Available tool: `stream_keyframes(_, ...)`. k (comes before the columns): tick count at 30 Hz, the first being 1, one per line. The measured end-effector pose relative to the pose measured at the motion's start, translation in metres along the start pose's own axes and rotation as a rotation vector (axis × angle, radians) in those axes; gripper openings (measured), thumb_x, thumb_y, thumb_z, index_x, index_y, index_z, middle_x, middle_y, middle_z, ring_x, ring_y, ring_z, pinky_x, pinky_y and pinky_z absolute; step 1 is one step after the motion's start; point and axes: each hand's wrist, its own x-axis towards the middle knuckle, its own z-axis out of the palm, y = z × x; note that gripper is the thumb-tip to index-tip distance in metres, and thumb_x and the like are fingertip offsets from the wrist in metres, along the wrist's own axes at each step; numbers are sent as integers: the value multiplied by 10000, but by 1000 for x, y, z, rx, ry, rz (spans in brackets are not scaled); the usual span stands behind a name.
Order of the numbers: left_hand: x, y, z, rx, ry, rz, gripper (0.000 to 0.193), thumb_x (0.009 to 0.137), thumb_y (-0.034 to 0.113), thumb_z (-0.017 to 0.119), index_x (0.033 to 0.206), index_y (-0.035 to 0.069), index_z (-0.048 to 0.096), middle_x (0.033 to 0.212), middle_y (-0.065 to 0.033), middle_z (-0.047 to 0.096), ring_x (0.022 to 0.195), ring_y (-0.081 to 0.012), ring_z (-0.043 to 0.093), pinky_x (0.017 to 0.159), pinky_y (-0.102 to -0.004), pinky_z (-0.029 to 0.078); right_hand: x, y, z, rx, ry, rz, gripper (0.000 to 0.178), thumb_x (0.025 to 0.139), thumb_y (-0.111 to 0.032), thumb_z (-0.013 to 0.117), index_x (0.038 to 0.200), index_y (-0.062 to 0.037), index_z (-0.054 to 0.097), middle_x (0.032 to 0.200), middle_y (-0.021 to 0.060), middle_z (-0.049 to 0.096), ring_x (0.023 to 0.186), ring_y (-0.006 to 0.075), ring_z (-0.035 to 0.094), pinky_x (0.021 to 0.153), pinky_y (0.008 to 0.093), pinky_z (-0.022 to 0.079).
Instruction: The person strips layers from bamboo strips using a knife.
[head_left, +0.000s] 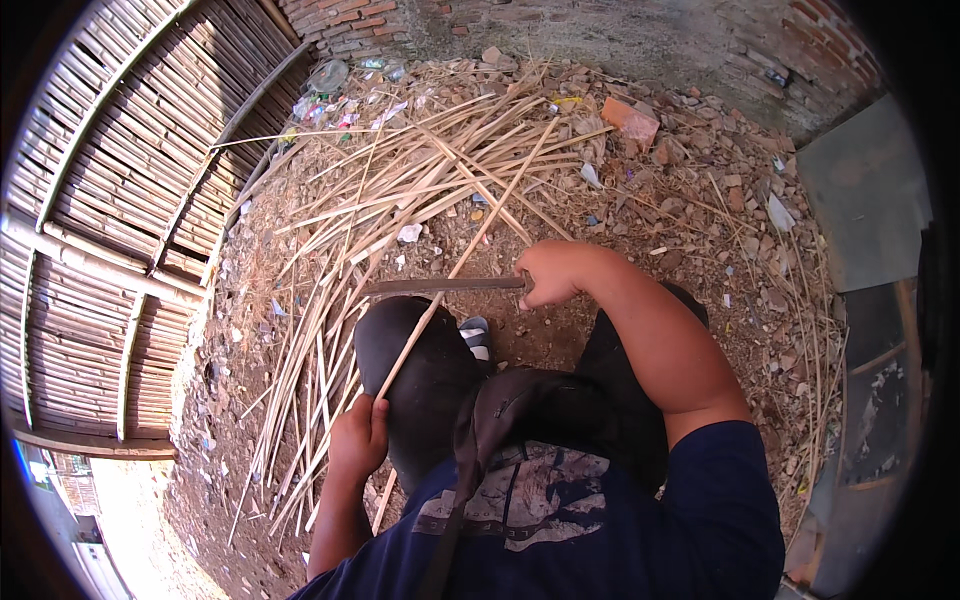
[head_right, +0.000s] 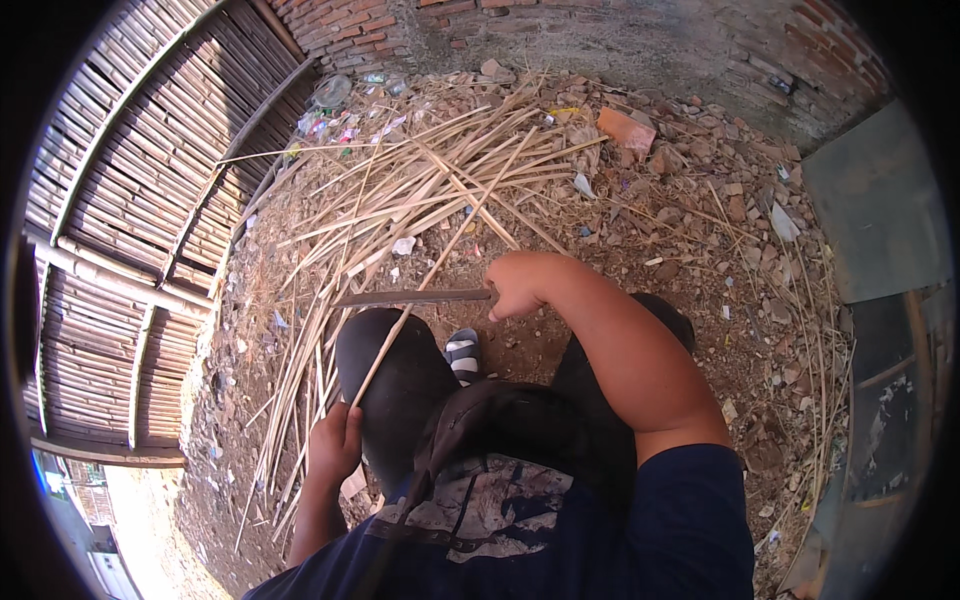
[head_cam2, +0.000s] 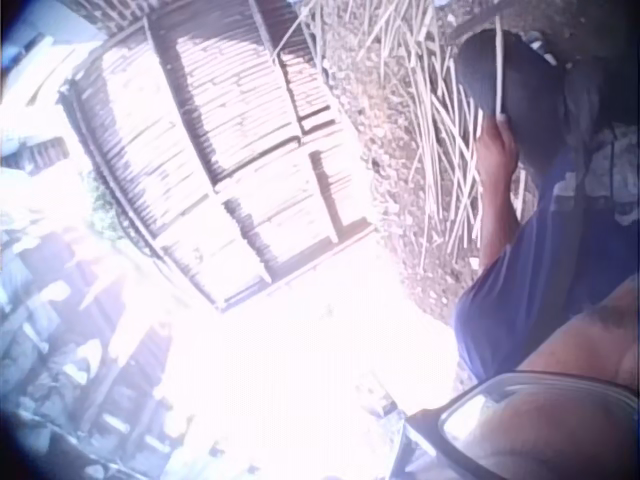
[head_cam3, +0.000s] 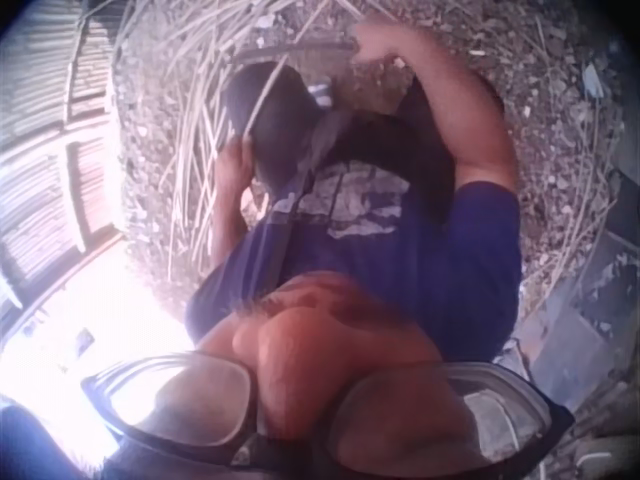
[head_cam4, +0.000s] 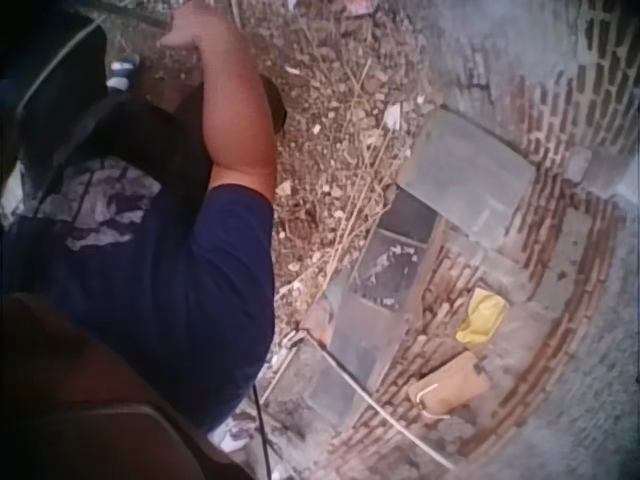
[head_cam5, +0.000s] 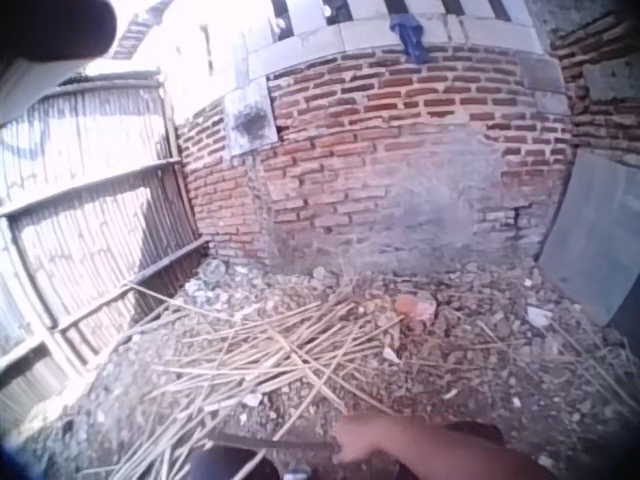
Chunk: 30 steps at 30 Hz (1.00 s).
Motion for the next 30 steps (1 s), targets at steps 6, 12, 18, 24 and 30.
stream_keyframes(6, 3, -8, 11, -40, 56, 3, 314, 1019, 271, 540, 830, 21, 529, 642, -254, 584, 629, -478, 593, 552, -534, 423, 8, 58, -27, 411, 18, 270, 512, 783, -337, 806, 1192, -56, 680, 733, 84, 662, 575, 169, 624, 550, 349, 511)
stream_keyframes(12, 1, 3, 6, 40, 32, -2, 311, 1018, 278, 541, 830, 31, 523, 643, -252, 595, 622, -485, 590, 556, -556, 425, -3, 29, -15, 166, 117, 195, 553, 777, -365, 785, 1201, -29, 674, 884, 144, 706, 776, 255, 679, 710, 392, 534)
stream_keyframes(18, 1, -3, 5, 39, 30, 14, 311, 1021, 283, 532, 836, 34, 524, 647, -248, 596, 623, -482, 592, 556, -556, 427, 16, 10, 13, 7, 36, -104, 494, 768, -331, 787, 1163, -51, 689, 868, 104, 734, 744, 227, 698, 675, 370, 540)
stream_keyframes(24, 2, -9, 13, 13, 90, 26, 310, 1017, 288, 541, 830, 42, 520, 644, -241, 596, 610, -477, 588, 547, -547, 429, 6, 69, -23, 512, 9, 313, 383, 789, -311, 804, 980, -3, 681, 698, 59, 640, 556, 166, 603, 523, 325, 499)
stream_keyframes(30, 3, 0, 5, 54, 34, 14, 317, 1017, 280, 539, 815, 37, 502, 634, -245, 587, 611, -484, 584, 548, -559, 423, -3, 30, -18, 279, 44, 271, 633, 802, -363, 764, 1266, 45, 622, 913, 167, 707, 785, 263, 694, 696, 393, 551)
